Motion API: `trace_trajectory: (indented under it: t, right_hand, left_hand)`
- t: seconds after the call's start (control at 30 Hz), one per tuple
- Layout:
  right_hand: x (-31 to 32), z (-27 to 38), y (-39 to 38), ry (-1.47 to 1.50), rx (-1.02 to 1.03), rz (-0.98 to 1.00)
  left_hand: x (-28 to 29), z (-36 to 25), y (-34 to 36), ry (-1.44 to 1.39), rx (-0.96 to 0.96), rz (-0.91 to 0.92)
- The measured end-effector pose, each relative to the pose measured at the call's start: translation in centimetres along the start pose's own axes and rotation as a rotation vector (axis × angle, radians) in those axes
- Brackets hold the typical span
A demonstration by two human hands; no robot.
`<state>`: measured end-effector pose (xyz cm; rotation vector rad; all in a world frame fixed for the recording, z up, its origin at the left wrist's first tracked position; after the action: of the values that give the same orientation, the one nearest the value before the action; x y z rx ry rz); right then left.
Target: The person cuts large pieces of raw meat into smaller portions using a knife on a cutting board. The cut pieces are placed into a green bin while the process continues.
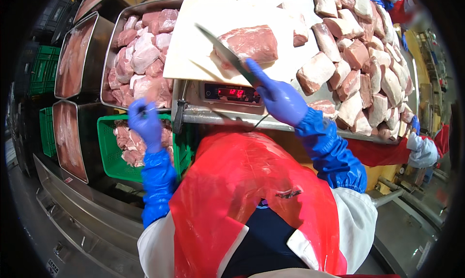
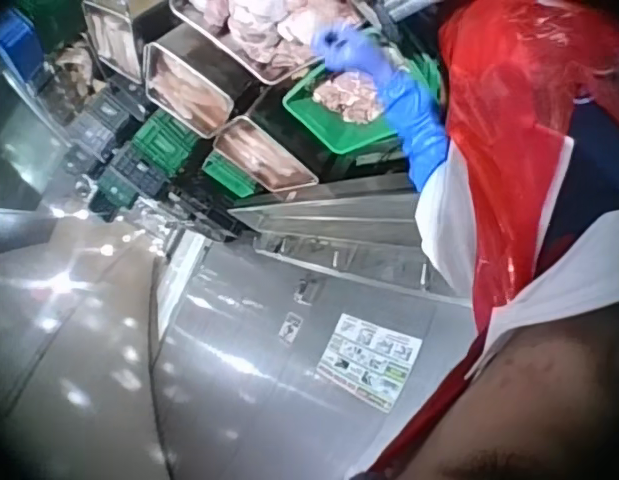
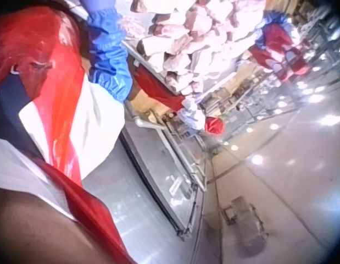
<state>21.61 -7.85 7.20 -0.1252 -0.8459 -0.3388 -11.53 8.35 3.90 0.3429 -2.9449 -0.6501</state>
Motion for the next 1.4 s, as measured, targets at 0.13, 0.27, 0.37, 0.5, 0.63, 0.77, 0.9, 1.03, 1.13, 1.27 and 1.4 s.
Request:
trace_trajectory:
  t: [0.13,0.27,0.37,0.5,0.63,0.77,0.9,1.03,1.13,1.27,1.4]
  right_hand:
    - [0.9,-1.4,-0.6,0.608,-0.340,-0.166]
    - [1.6,-3.5,1.0,0.753,-0.391,-0.487]
    - [2.0,-2.6,1.9,0.804,-0.334,-0.608]
    - [1.9,-1.5,0.2,0.784,-0.358,-0.632]
    - [2.1,-3.5,-3.6,0.773,-0.402,-0.668]
    - [3.1,-5.3,-6.6,0.742,-0.473,-0.724]
    - [2.5,-5.7,-7.4,0.796,-0.452,-0.659]
    - [2.4,-6.3,-8.3,0.805,-0.487,-0.651]
    - [2.3,-7.7,-8.5,0.813,-0.526,-0.659]
    - [1.9,-7.8,-6.0,0.824,-0.481,-0.638]
    - [2.7,-6.9,-2.7,0.804,-0.362,-0.638]
  left_hand:
    - [16.0,16.2,-2.9,1.167,-0.074,0.305]
    - [0.2,4.4,-2.1,0.486,-0.212,0.336]
    - [-13.0,-2.8,-5.1,0.345,-0.448,0.599]
    - [-22.2,-1.1,-5.4,0.642,-0.462,0.684]
    - [-25.3,3.1,-4.1,0.720,-0.657,0.899]
    - [-27.5,6.2,2.3,0.674,-0.670,0.737]
    - [-27.3,14.9,13.6,0.226,0.045,0.647]
    - [-19.6,13.0,13.1,-0.151,0.530,0.436]
    - [-5.2,8.8,12.3,-0.188,0.440,0.171]
    - [14.1,13.9,8.8,0.099,0.107,0.092]
    - [17.6,21.6,4.2,0.536,0.160,0.031]
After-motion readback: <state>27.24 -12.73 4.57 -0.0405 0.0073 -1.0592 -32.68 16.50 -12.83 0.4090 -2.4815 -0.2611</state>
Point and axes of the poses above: each hand's wrist, its own y-axis towards the middle knuckle, its own x-axis out of the back of the hand, z = x × y, the point moved 10 cm from there along y, towards the middle knuckle, and after that the axes turned 15 degrees about -z, right-handed, at the moved point
